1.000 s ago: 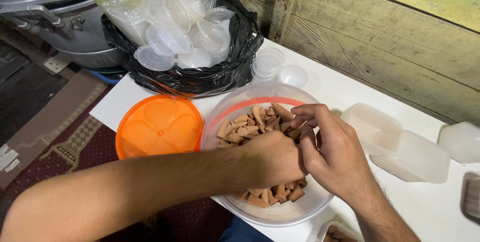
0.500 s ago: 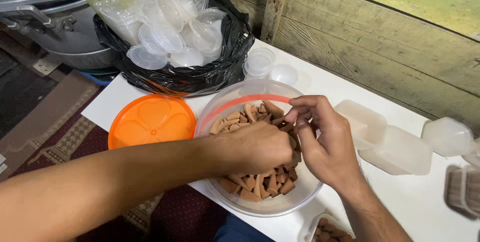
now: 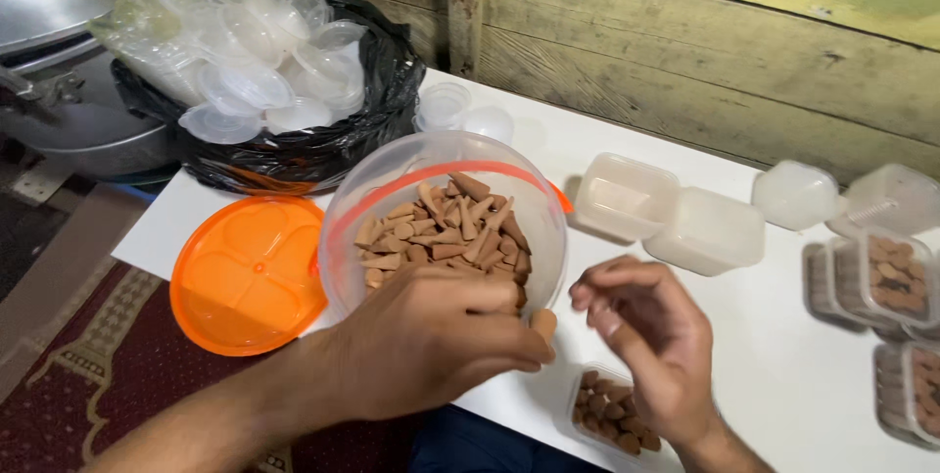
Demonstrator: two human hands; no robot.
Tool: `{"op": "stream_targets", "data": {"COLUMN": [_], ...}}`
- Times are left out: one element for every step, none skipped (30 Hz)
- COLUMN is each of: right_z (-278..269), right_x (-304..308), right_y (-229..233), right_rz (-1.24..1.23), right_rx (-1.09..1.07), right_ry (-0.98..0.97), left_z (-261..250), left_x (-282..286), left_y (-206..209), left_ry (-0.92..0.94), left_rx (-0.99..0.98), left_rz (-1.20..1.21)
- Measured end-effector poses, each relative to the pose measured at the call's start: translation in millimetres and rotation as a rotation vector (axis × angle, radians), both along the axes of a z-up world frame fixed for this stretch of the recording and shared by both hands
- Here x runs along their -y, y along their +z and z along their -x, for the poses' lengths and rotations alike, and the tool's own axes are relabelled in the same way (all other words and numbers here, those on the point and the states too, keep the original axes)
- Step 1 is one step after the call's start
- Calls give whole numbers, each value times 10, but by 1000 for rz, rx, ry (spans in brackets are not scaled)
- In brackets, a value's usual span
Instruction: The person picks incense cones from a large bucket and places them by hand into small plastic containers, arranging them neatly inside.
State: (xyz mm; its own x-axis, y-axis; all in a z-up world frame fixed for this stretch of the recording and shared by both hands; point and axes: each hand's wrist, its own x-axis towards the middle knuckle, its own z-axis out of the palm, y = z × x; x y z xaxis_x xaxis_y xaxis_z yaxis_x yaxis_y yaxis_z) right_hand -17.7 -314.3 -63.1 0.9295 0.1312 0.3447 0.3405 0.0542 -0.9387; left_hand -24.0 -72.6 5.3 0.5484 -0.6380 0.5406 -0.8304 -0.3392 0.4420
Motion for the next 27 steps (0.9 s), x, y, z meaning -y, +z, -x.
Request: {"op": "stream_targets", "data": {"right_z": [126,253,345,438,518,568,621,674,712,748,788,827,850,873,886,897,893,893,896,899,910,919,920,922,917,910,903], "right_x": [102,202,287,370,451,516,583,647,693,737,779,817,856,890,916,938,958,989,1014,1037,1054,1068,1081,1090,1096,1100,1099], "right_y": [-40,-83,-126,-170,-217,-267,-316,-366,-380,-396,-410,-445,-478,-510,-525,-540,-554,-553,-556,-561,-556,-551,-547,-550,-554,-556,-557], "right_rz": [-16,-34,-32,-101,-174,-174,-224,-274,-277,-276,-277,-281,-298,-315,-316,-288,-259,-259,-203,-147,-148,-77,-4,-5,36,77,75], "right_rx": [-67,-136,-139,-209,-275,-274,-256,-237,-239,-259,-282,-287,-275,-264,-267,-236,-204,-206,-206,-207,-213,-190,-166,-171,-171,-170,-172], "right_ry": [86,171,149,175,200,179,168,157,138,135,133,116,90,63,52,18,-12,-21,-60,-98,-104,-124,-144,-147,-156,-165,-167], "left_z": [56,113,161,208,247,258,279,301,296,290,293,279,258,237,233,229,214,201,196,189,178,167,151,148,140,131,127], "left_x": [102,205,286,366,445,528,611,693,758,824,886,934,979,1022,1068,1111,1149,1178,1199,1219,1248,1275,1299,1319,1334,1348,1349], "left_y": [-14,-32,-83,-136,-187,-230,-272,-315,-402,-490,-575,-661,-746,-829,-897,-965,-1030,-1072,-1116,-1161,-1234,-1307,-1380,-1419,-1457,-1493,-1515], "left_ry": [-4,-9,-30,-40,-50,-71,-47,-22,-40,-61,-78,-94,-112,-130,-140,-140,-138,-146,-129,-113,-117,-86,-54,-56,-48,-41,-42], "left_rx": [59,118,114,160,209,208,229,250,245,177,106,97,53,8,2,-65,-131,-135,-205,-274,-281,-314,-346,-352,-365,-379,-382], "left_rz": [21,43,49,11,-28,-23,-4,16,18,104,187,188,228,267,268,309,348,349,365,380,378,387,396,394,399,404,403]}}
